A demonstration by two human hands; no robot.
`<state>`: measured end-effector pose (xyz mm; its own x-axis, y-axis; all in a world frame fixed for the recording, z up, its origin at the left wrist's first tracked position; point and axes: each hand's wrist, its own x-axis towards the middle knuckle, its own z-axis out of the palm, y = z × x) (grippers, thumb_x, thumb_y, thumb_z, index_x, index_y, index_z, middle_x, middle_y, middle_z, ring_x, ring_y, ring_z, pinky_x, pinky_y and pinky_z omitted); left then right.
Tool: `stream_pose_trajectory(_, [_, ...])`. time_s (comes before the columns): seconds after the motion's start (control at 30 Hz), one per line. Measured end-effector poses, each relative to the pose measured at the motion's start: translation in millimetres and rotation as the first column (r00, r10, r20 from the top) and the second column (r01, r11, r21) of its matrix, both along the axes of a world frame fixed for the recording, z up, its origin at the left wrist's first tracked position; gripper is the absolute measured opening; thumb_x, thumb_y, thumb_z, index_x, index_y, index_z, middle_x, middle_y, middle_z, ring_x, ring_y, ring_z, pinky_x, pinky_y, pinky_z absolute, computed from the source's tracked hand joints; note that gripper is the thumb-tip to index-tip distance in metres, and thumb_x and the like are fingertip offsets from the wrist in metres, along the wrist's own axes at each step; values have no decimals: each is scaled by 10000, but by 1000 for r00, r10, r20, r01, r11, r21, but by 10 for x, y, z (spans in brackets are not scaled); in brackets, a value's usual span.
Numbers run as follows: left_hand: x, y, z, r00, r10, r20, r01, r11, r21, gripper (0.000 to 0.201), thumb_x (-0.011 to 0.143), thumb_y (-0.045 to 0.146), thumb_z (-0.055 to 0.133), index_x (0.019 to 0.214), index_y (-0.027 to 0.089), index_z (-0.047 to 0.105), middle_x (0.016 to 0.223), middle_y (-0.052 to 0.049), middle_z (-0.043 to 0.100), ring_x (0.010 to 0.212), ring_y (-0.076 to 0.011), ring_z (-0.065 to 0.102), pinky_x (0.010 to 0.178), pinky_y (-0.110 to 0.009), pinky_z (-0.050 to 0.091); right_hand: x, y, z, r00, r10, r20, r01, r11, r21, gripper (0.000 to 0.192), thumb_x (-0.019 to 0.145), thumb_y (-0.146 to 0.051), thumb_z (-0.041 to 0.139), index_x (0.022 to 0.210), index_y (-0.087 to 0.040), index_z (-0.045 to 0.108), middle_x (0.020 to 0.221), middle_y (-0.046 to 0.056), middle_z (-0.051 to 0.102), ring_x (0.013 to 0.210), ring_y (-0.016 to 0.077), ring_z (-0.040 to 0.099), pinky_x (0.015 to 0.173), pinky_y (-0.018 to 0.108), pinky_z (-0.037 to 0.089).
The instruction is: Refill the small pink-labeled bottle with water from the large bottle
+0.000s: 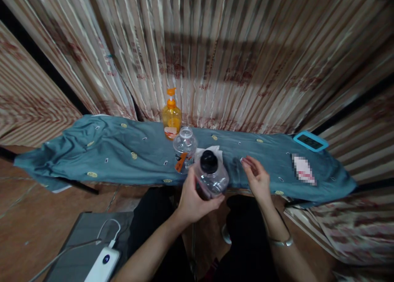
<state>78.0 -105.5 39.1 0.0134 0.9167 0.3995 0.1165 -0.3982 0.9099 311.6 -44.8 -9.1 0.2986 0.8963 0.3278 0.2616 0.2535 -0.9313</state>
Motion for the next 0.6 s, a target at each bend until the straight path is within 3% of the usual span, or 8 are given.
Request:
stream_pose_trajectory(0.07, [233,232,-54,993,-117,-23,116,993,-23,741,611,385,812,1243,191,478,1203,-111,614,1124,-286,606,1018,-460,485,-112,11,237,996,59,-70,-56,998,42,406,883,-477,643,1159,-181,623,1070,91,716,990,248,677,922,482,515])
stream_pose_trajectory(0.2, [539,761,-192,992,-100,-75,91,990,-112,740,588,305,825,1219,186,458,1246,-120,583,1174,-297,570,1049,-493,444,-249,156,649,963,224,-146,-207,970,127,468,936,-607,436,1120,-238,658,1058,77,740,1018,243,683,869,420,540])
stream_pose_trajectory(0.27, [603,921,-289,993,-77,-88,66,991,-119,746,594,282,818,1230,184,439,1249,-117,573,1181,-290,558,1044,-494,442,-306,271,753,949,293,-115,-276,950,147,445,860,-619,576,1100,-259,678,1096,57,735,1059,244,666,927,409,509])
stream_pose_trajectory(0.37, [612,1011,-417,992,-65,-105,55,994,-97,749,607,275,807,1245,185,425,1279,-119,549,1216,-286,535,1057,-484,432,-421,443,772,946,318,-57,-308,941,139,436,700,-479,812,1059,-266,684,1032,29,745,995,242,675,899,387,507])
stream_pose_trajectory(0.5, [572,1034,-473,990,-86,-110,75,992,-103,776,598,283,806,1258,174,412,1272,-128,551,1214,-295,536,1060,-479,430,-574,589,712,963,271,14,-270,954,128,199,766,-365,769,901,-238,697,877,9,721,868,218,654,844,365,482])
stream_pose_trajectory(0.6, [556,1060,-467,989,-122,-85,113,988,-107,751,596,276,798,1237,168,424,1225,-113,581,1151,-281,570,1020,-454,460,-596,632,715,953,301,45,-304,945,118,157,808,-352,725,900,-230,691,869,4,710,849,207,646,843,357,471])
